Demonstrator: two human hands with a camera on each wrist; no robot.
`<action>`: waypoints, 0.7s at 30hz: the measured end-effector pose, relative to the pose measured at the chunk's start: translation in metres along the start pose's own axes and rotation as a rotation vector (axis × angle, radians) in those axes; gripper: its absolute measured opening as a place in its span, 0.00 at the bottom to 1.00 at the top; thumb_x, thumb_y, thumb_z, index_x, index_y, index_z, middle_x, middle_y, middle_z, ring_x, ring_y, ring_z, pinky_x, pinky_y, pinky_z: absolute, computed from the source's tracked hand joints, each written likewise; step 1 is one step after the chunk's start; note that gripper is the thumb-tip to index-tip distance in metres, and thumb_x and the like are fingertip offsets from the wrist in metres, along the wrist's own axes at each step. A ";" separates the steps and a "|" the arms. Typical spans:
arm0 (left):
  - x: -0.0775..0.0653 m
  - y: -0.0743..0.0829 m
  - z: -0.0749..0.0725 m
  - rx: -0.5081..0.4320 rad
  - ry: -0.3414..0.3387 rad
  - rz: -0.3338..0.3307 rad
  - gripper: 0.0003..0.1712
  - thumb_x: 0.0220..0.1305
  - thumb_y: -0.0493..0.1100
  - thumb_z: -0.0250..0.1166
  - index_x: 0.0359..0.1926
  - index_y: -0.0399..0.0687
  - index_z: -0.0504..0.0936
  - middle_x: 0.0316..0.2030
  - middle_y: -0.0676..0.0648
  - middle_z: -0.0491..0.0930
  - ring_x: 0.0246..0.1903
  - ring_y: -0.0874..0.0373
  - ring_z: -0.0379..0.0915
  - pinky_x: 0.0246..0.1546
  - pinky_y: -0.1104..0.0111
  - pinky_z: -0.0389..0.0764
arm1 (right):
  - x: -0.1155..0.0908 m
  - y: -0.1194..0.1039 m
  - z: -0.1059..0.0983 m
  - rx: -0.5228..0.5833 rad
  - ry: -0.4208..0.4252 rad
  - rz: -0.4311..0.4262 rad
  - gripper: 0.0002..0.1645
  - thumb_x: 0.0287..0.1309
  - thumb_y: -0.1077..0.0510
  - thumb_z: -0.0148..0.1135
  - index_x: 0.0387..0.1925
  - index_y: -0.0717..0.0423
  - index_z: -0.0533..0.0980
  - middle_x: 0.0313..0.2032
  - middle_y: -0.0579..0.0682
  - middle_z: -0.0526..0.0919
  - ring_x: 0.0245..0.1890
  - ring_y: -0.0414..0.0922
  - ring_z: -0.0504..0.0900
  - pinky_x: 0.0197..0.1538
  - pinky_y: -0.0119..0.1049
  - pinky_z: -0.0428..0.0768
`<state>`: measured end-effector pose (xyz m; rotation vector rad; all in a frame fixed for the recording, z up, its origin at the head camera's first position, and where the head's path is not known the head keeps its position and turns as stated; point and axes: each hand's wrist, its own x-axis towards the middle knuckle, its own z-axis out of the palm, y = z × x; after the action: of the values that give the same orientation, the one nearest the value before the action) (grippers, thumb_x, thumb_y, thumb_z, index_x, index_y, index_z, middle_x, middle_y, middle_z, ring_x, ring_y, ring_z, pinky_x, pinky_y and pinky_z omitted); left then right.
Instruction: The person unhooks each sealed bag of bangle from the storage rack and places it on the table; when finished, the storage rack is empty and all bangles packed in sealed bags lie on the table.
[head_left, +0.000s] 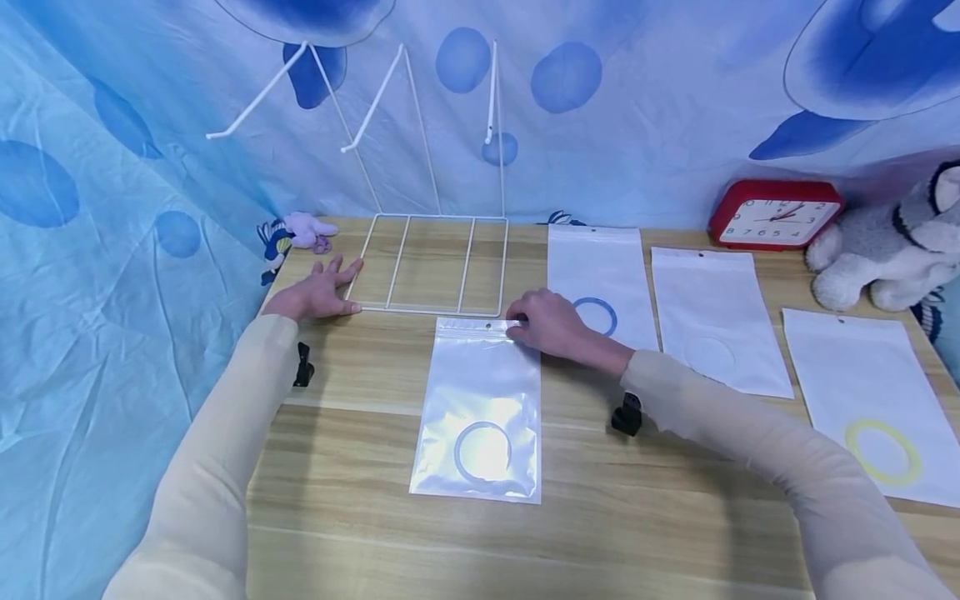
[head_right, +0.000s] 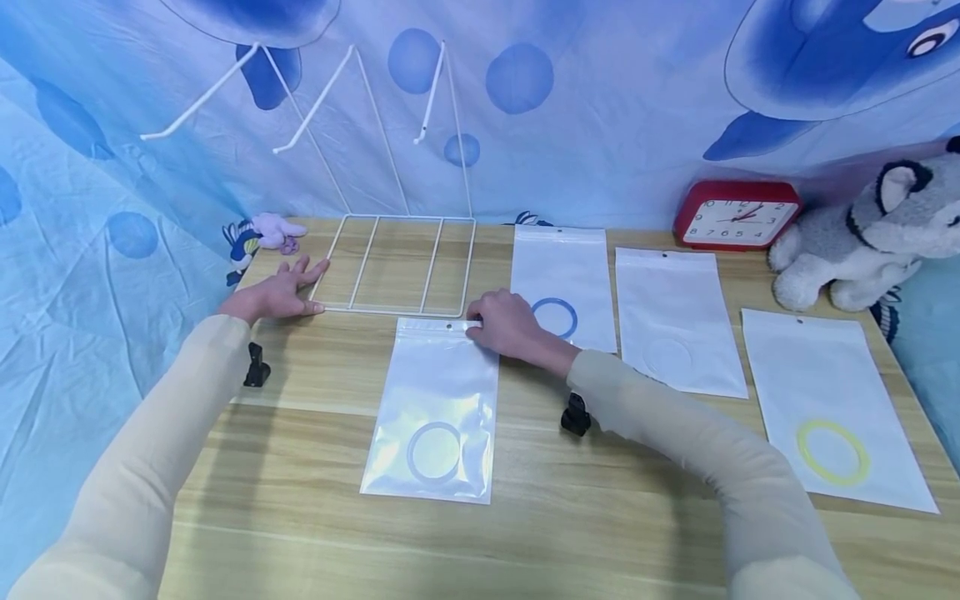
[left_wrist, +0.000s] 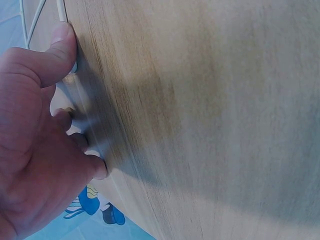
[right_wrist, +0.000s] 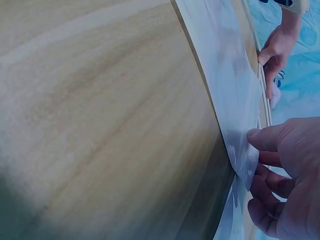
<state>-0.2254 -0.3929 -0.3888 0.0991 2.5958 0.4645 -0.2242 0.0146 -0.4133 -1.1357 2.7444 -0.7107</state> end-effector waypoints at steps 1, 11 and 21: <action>0.001 0.000 0.000 -0.003 -0.001 0.002 0.52 0.71 0.51 0.62 0.79 0.46 0.37 0.75 0.27 0.25 0.70 0.25 0.15 0.62 0.27 0.38 | 0.000 0.000 -0.001 0.000 -0.005 0.005 0.10 0.56 0.56 0.73 0.38 0.57 0.87 0.33 0.51 0.85 0.36 0.49 0.80 0.41 0.44 0.78; 0.007 0.003 -0.001 0.009 -0.013 0.018 0.52 0.71 0.52 0.61 0.79 0.46 0.36 0.75 0.28 0.24 0.70 0.26 0.14 0.62 0.27 0.37 | -0.008 0.011 -0.030 0.141 0.099 0.016 0.09 0.64 0.58 0.65 0.37 0.61 0.87 0.33 0.51 0.86 0.34 0.46 0.82 0.39 0.41 0.80; -0.012 -0.014 -0.009 -0.027 -0.024 -0.009 0.55 0.69 0.55 0.63 0.79 0.46 0.35 0.74 0.27 0.22 0.69 0.24 0.15 0.62 0.27 0.34 | -0.046 0.041 -0.073 0.113 0.142 0.058 0.09 0.64 0.62 0.64 0.41 0.64 0.86 0.36 0.55 0.86 0.35 0.48 0.81 0.38 0.43 0.80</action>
<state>-0.2188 -0.4104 -0.3806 0.0832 2.5642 0.4926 -0.2360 0.0998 -0.3717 -1.0153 2.7967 -0.9602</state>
